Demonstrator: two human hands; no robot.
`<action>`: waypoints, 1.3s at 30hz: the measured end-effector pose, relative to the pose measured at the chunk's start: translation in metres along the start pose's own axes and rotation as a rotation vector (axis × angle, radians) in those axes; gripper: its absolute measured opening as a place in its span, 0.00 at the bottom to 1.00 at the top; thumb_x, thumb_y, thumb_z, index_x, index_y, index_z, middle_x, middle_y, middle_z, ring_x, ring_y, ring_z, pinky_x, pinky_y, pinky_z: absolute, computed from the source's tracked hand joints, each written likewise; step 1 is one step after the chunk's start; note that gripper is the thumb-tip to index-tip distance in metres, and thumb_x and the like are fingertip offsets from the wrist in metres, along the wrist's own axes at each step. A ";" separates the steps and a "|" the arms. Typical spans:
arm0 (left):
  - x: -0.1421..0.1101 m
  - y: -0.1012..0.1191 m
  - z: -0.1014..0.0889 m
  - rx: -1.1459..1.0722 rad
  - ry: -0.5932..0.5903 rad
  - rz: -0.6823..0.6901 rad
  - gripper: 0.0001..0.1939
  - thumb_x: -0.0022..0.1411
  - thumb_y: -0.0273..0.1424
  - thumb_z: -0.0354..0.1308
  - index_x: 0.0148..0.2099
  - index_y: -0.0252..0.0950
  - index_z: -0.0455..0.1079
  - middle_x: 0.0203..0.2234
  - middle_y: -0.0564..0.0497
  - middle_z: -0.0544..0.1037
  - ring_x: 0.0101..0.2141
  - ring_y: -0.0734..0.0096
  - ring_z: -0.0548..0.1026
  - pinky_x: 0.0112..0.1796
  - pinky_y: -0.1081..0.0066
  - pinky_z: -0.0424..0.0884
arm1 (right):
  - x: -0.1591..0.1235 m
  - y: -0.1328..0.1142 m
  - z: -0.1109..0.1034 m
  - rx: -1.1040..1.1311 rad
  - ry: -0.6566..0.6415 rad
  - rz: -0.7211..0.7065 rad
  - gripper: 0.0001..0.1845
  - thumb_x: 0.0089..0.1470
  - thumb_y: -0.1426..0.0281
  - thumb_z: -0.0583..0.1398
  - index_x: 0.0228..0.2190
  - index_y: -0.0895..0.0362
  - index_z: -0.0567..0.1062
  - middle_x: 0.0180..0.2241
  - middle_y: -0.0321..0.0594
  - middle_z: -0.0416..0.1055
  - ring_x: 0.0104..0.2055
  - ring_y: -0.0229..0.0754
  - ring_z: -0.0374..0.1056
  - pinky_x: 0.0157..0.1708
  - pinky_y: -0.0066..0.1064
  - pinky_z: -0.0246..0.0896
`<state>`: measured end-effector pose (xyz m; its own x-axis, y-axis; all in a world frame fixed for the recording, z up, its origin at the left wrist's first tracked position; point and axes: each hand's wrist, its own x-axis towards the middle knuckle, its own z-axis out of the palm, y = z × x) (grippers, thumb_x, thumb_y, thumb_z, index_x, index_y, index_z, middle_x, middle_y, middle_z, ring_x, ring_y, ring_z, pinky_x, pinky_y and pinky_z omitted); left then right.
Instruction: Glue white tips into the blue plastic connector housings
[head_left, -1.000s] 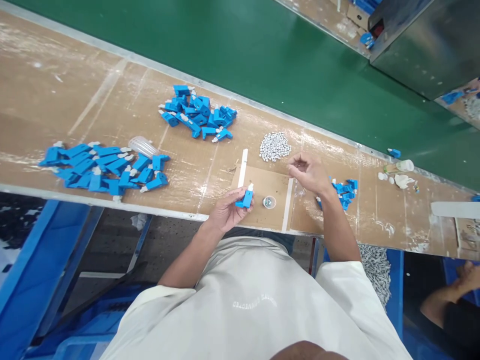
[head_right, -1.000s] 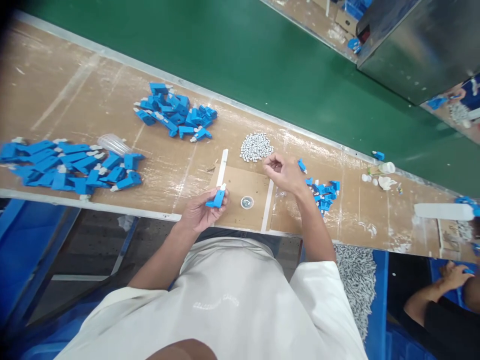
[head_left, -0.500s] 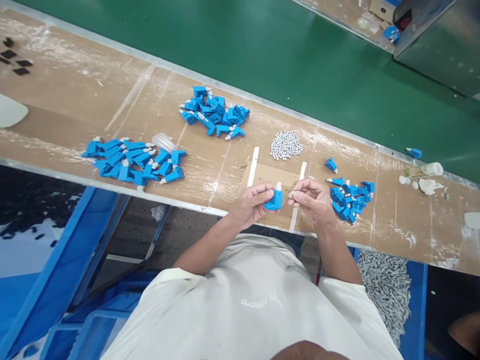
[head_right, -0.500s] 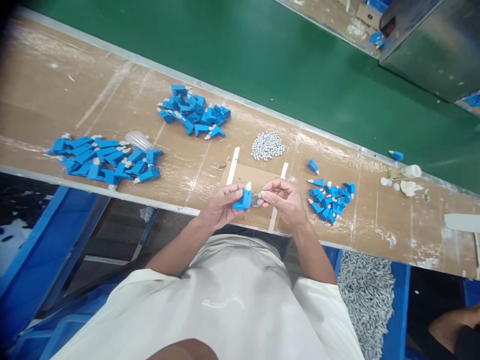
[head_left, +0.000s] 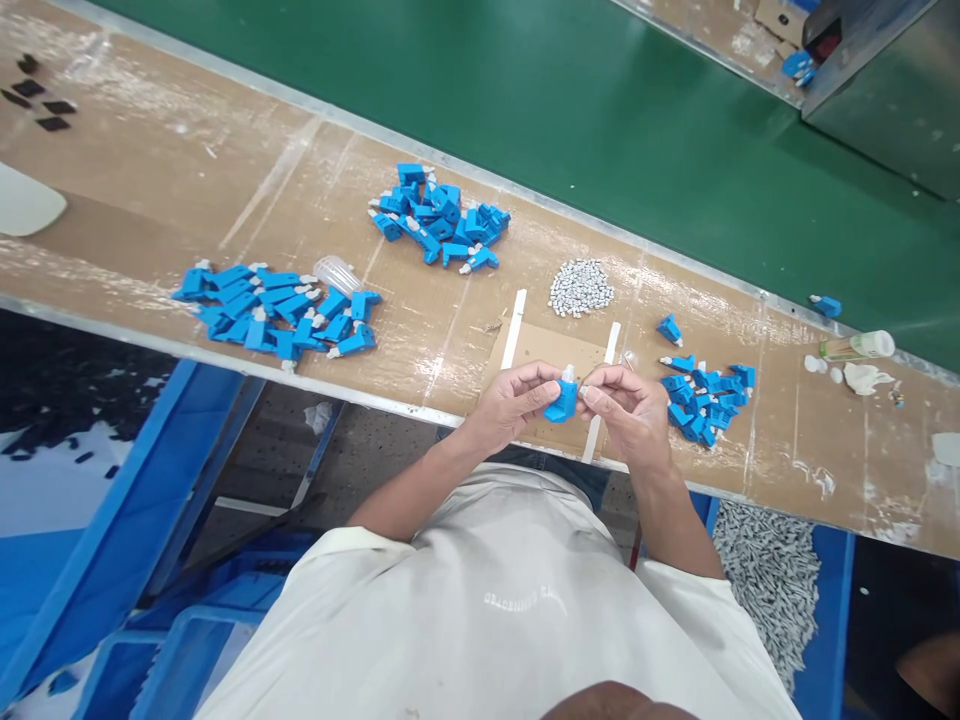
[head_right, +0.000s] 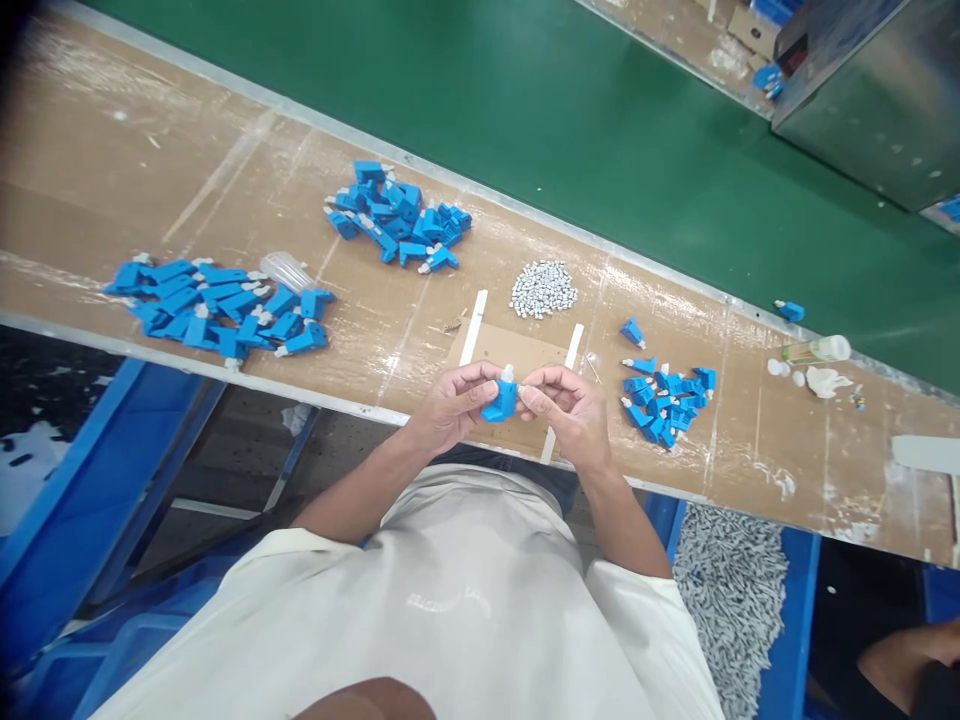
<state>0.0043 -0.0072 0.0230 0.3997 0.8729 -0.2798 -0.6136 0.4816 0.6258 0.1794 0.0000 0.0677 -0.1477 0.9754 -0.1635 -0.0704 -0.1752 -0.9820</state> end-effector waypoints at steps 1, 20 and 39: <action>0.000 0.000 -0.001 0.012 0.000 0.005 0.25 0.47 0.46 0.77 0.39 0.33 0.76 0.28 0.53 0.79 0.28 0.76 0.75 0.31 0.75 0.72 | -0.001 0.000 0.001 -0.004 -0.004 -0.010 0.17 0.45 0.57 0.76 0.28 0.56 0.81 0.23 0.35 0.76 0.24 0.37 0.73 0.23 0.26 0.72; 0.001 -0.011 -0.006 0.350 0.059 0.374 0.21 0.59 0.49 0.69 0.40 0.34 0.78 0.31 0.49 0.80 0.30 0.73 0.76 0.33 0.72 0.73 | -0.002 0.000 0.004 -0.261 0.041 -0.031 0.19 0.45 0.54 0.75 0.28 0.56 0.81 0.28 0.37 0.75 0.27 0.37 0.71 0.29 0.31 0.74; -0.007 0.004 0.006 0.345 -0.058 0.245 0.23 0.58 0.51 0.69 0.38 0.35 0.74 0.28 0.50 0.80 0.26 0.74 0.75 0.29 0.74 0.72 | 0.000 0.012 -0.005 0.243 -0.052 0.351 0.24 0.32 0.59 0.81 0.34 0.53 0.86 0.27 0.36 0.81 0.23 0.36 0.74 0.20 0.24 0.73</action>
<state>0.0031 -0.0114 0.0315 0.3141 0.9477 -0.0574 -0.4351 0.1974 0.8785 0.1832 -0.0015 0.0556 -0.2535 0.8443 -0.4722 -0.2365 -0.5274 -0.8160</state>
